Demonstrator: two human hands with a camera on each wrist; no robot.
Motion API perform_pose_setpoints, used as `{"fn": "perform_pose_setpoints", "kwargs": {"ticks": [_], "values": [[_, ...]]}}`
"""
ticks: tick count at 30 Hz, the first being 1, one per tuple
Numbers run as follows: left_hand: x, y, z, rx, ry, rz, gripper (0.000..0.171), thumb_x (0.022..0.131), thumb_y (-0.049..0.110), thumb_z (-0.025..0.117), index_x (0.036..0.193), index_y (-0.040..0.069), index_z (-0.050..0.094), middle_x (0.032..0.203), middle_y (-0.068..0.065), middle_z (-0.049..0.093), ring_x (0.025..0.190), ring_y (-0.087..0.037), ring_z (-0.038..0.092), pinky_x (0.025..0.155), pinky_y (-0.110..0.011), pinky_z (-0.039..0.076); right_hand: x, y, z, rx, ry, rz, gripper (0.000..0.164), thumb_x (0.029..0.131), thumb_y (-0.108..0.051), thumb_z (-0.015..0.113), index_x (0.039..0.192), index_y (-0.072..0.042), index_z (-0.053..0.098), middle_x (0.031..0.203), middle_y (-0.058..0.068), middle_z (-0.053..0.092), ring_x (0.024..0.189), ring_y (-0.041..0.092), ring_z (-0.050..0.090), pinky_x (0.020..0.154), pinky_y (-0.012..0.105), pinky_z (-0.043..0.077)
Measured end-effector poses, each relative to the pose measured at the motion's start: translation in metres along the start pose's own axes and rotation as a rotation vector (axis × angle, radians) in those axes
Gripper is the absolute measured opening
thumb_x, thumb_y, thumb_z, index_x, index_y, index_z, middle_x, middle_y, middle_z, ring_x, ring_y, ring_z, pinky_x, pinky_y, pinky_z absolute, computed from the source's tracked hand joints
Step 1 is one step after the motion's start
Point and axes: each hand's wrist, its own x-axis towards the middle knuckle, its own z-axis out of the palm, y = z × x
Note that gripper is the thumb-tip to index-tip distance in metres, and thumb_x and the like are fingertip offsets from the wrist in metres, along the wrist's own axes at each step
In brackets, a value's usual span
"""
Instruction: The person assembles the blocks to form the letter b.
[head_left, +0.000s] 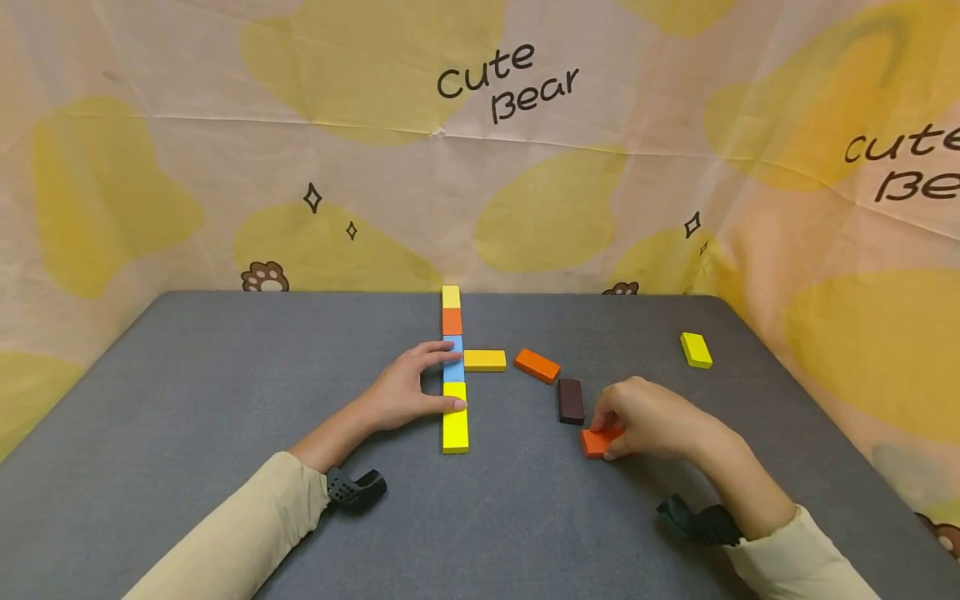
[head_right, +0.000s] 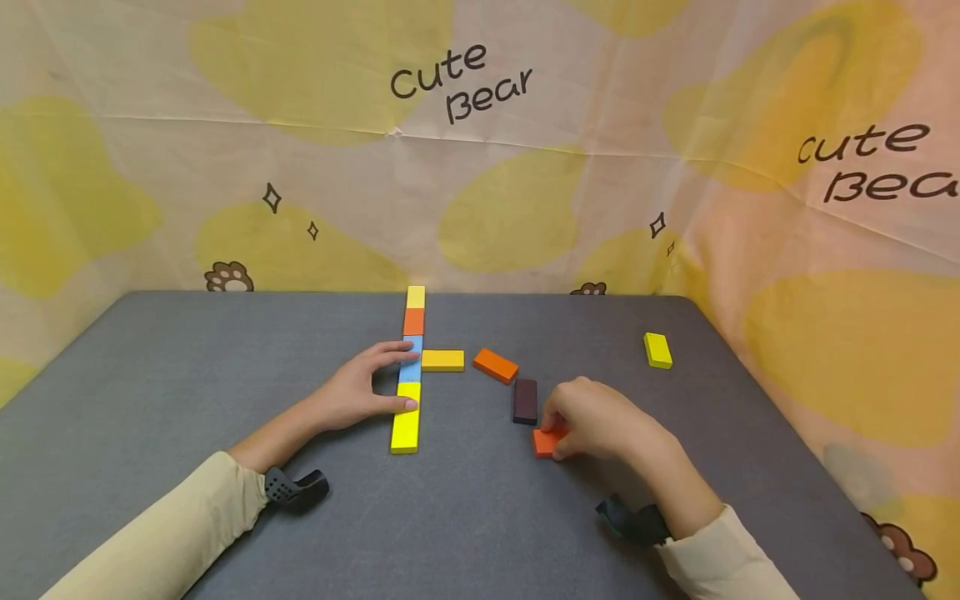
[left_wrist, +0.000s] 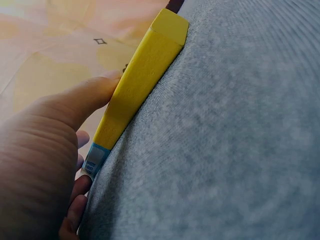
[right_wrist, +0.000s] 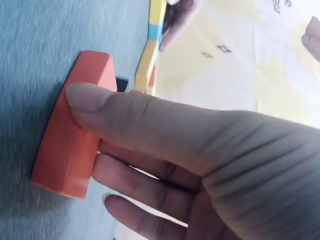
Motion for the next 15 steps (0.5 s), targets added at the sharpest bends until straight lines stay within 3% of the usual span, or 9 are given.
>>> {"fn": "perform_pose_setpoints", "kwargs": {"ticks": [15], "values": [[0.000, 0.001, 0.000, 0.005, -0.003, 0.000, 0.071, 0.083, 0.041, 0.080, 0.147, 0.022, 0.055, 0.161, -0.003, 0.039, 0.150, -0.033, 0.035, 0.117, -0.061, 0.033, 0.006, -0.024, 0.017, -0.054, 0.090, -0.159, 0.023, 0.074, -0.019, 0.090, 0.092, -0.018, 0.077, 0.084, -0.010, 0.066, 0.074, 0.004, 0.056, 0.069, 0.022, 0.050]]}}
